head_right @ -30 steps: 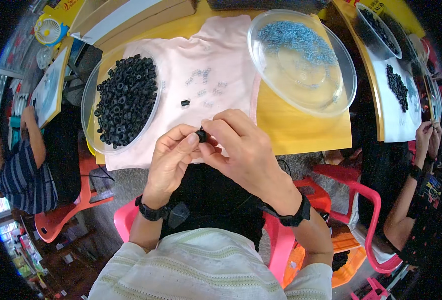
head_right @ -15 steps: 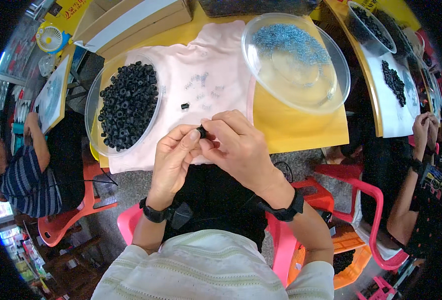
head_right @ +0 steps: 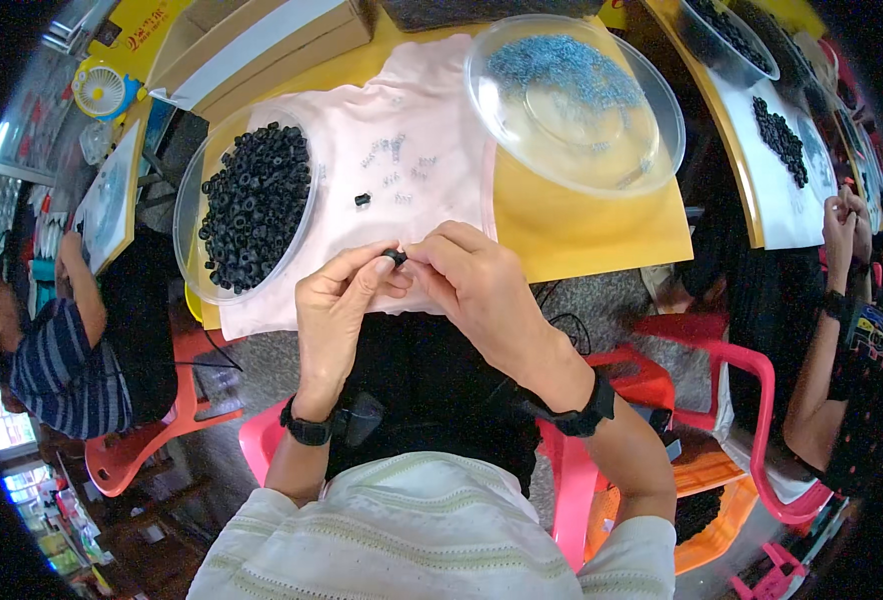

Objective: Assembling small black plastic housings with metal components on a workbench.

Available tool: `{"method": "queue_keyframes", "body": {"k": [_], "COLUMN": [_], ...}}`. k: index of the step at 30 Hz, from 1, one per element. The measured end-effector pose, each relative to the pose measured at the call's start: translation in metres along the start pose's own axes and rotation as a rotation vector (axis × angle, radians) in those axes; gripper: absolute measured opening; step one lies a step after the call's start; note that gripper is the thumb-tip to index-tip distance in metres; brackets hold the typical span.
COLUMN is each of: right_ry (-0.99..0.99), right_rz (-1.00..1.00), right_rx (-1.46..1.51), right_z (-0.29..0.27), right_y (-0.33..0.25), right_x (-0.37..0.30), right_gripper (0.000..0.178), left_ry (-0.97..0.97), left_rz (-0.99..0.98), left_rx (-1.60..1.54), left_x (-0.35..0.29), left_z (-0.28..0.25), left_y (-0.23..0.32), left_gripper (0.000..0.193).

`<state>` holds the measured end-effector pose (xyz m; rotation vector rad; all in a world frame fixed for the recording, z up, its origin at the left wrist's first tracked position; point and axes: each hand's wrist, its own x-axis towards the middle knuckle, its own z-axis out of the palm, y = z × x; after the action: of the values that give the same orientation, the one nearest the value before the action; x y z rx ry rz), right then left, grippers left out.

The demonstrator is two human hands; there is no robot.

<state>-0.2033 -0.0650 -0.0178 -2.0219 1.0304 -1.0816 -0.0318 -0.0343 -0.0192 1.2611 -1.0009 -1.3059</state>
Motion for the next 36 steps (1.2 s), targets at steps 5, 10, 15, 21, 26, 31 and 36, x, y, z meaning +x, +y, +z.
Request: {"method": "queue_keyframes", "body": {"k": [5, 10, 15, 21, 26, 31, 36], "right_ry": [0.022, 0.113, 0.116, 0.129, 0.130, 0.024, -0.084], "right_rz": [-0.050, -0.158, -0.168, -0.070, -0.023, -0.089, -0.071], "right_rx": [-0.065, -0.209, -0.316, -0.352, -0.389, -0.367, -0.386], "right_z": [0.002, 0.004, 0.005, -0.005, 0.017, 0.041, 0.036], "right_y": [0.007, 0.015, 0.017, 0.002, -0.004, 0.005, 0.010], "right_x": [-0.002, -0.002, -0.006, 0.000, 0.028, 0.037, 0.036], "right_gripper": [0.017, 0.017, 0.020, 0.024, 0.055, 0.064, 0.065], "left_ry": [-0.036, -0.059, -0.080, -0.081, -0.096, -0.033, -0.020], "left_rz": [0.120, 0.204, 0.325, 0.353, 0.360, 0.278, 0.179], "left_rx": [0.185, 0.430, 0.673, 0.624, 0.665, 0.572, 0.374], "left_x": [0.002, 0.003, 0.005, 0.003, 0.008, 0.007, 0.009], "left_z": [-0.001, 0.001, 0.005, 0.011, 0.008, 0.001, 0.009], "left_y": [-0.001, 0.004, 0.012, 0.011, 0.001, -0.011, -0.007], "left_gripper": [0.022, 0.026, 0.027, 0.022, 0.018, 0.018, 0.019]}}
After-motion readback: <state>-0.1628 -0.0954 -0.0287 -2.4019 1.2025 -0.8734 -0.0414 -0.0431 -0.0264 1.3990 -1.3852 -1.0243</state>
